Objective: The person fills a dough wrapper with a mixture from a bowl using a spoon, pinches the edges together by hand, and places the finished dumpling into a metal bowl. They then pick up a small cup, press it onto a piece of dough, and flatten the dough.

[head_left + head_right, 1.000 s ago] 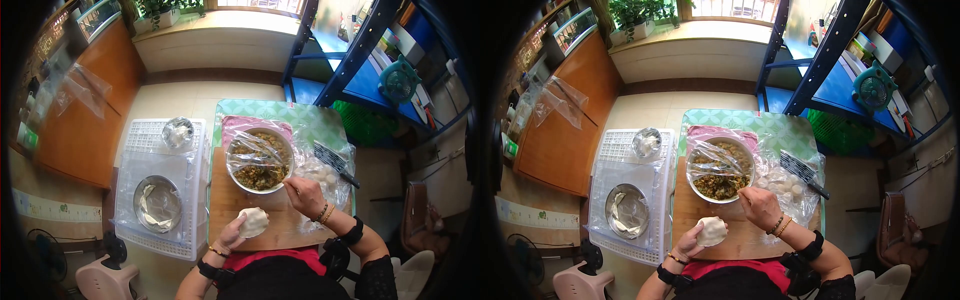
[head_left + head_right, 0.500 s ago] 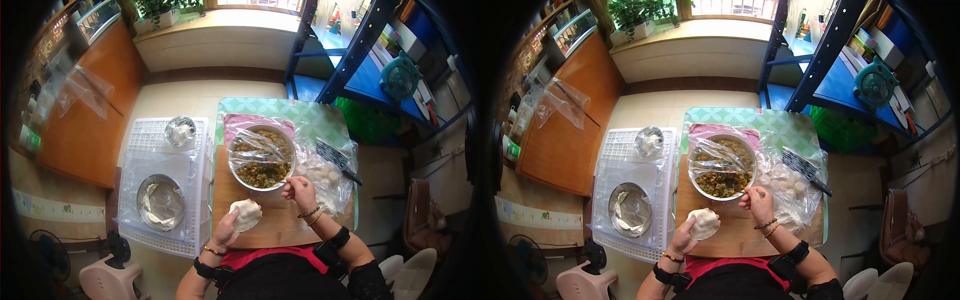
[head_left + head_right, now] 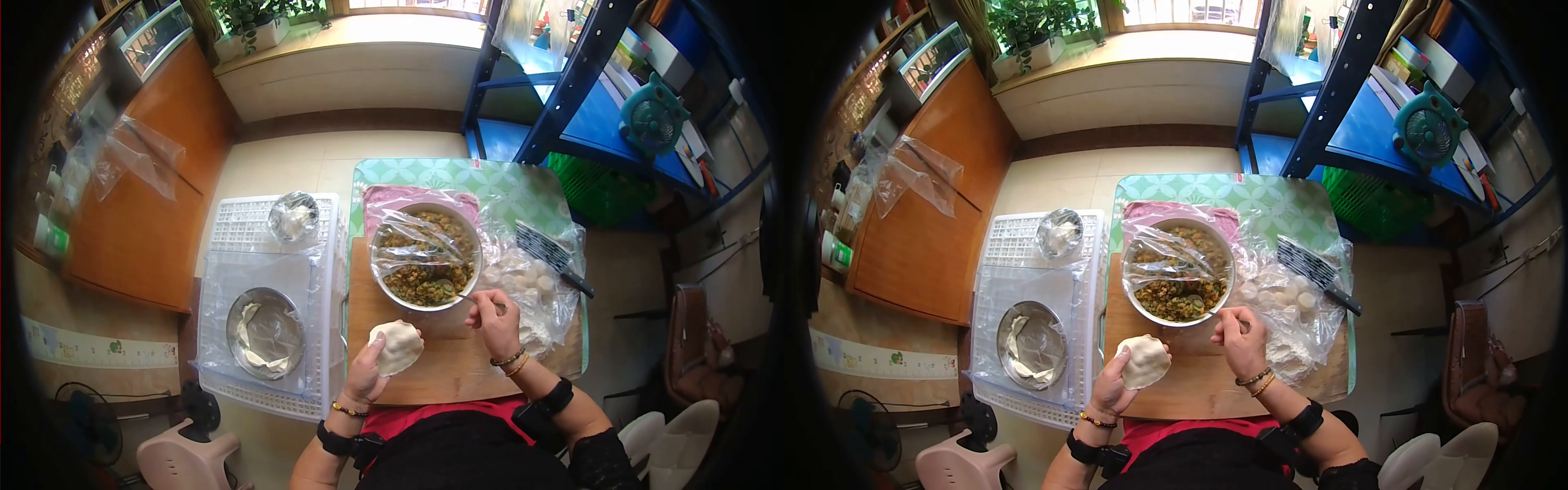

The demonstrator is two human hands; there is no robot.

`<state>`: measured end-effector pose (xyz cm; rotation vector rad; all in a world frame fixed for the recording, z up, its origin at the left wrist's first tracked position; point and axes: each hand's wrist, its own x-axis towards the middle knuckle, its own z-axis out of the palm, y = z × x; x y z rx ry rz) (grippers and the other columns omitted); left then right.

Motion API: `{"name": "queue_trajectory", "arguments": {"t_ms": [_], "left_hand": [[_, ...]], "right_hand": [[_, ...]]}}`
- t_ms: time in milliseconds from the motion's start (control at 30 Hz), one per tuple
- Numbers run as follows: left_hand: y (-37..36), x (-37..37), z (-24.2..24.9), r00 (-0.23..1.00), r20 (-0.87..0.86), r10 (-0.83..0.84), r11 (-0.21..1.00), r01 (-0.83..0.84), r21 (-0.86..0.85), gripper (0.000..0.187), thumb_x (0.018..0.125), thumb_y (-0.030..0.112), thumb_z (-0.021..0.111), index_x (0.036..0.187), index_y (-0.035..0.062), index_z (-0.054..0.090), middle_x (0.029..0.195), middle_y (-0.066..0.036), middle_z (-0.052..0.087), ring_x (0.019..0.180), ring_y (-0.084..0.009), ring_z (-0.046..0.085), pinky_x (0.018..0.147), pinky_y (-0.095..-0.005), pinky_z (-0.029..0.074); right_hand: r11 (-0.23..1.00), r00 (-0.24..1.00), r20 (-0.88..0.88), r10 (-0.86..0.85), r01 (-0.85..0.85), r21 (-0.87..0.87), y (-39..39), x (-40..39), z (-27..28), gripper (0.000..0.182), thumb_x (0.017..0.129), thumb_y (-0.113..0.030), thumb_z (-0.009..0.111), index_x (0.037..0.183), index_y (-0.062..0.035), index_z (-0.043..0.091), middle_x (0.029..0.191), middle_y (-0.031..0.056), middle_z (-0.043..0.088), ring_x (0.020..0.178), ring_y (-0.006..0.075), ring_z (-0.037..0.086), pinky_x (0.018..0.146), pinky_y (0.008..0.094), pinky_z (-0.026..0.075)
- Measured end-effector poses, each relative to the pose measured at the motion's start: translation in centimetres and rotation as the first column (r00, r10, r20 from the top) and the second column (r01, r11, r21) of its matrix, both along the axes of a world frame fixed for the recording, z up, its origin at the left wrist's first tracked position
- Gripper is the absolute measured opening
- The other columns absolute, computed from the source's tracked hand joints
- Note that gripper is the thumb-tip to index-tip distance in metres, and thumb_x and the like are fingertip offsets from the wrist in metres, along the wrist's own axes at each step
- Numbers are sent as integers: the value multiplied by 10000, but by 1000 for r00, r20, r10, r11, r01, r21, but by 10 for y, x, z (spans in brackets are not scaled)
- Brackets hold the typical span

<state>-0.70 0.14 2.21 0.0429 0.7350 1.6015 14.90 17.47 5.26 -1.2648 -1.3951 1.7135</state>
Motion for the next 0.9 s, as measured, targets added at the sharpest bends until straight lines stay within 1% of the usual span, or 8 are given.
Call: {"name": "queue_trajectory", "arguments": {"t_ms": [133,267,333,467,533,633,767,900], "left_hand": [[1,-1,2,1000,-15,20,999,-20,-25,444,1028,297,381,1351,-6,414,1291,-203,552,1209,-302,546,1067,-409,409],[3,-2,3,999,-24,23,999,-24,-27,453,1028,298,374,1353,-15,412,1291,-206,554,1206,-309,549,1067,-412,408],[3,-3,1,999,-30,28,999,-29,-30,453,1028,296,369,1353,-18,413,1292,-208,553,1204,-312,551,1068,-414,407],[4,-8,1,998,-53,46,998,-48,-33,446,1030,282,357,1349,-24,420,1291,-209,558,1195,-315,560,1061,-415,414],[7,-9,4,997,-48,60,997,-62,-35,445,1031,280,354,1346,-28,422,1288,-207,560,1191,-314,563,1055,-413,420],[13,-9,5,996,-48,76,996,-78,-33,442,1034,277,350,1337,-34,429,1278,-200,571,1180,-309,572,1041,-407,433],[20,-12,12,988,-104,111,992,-117,-50,442,1038,288,349,1315,-39,457,1260,-184,589,1164,-290,586,1021,-395,452],[29,-11,15,985,-116,129,986,-140,-92,449,1040,312,355,1302,-31,479,1247,-174,600,1150,-281,596,1014,-391,459]], "right_hand": [[1000,1000,-11,27,-27,-3,-6,-12,-9,172,964,-150,554,961,10,617,720,37,615,613,95,613,574,233,540],[999,1000,-9,27,-27,-43,-6,-25,-19,170,967,-178,563,963,-17,618,733,29,625,612,115,624,543,223,501],[985,998,-51,-21,12,-169,-1,-24,-21,167,962,-177,568,969,-17,616,741,36,632,612,131,633,545,230,502],[968,994,-97,-52,26,-248,1,-7,-26,168,964,-176,560,987,-18,611,752,46,640,614,150,640,560,248,506],[937,972,-213,-95,15,-349,5,2,-32,181,974,-186,545,1019,-21,604,763,48,644,626,158,644,579,265,510],[922,963,-248,-108,3,-387,6,7,-31,190,980,-191,538,1037,-19,598,767,52,647,640,166,648,587,275,513],[926,958,-268,-101,-7,-376,5,11,-26,197,983,-194,536,1043,-15,592,773,54,647,650,167,649,596,275,519],[962,957,-283,-62,-18,-272,2,14,-2,230,994,-195,519,1055,10,604,784,55,639,664,155,651,611,258,527]]}}
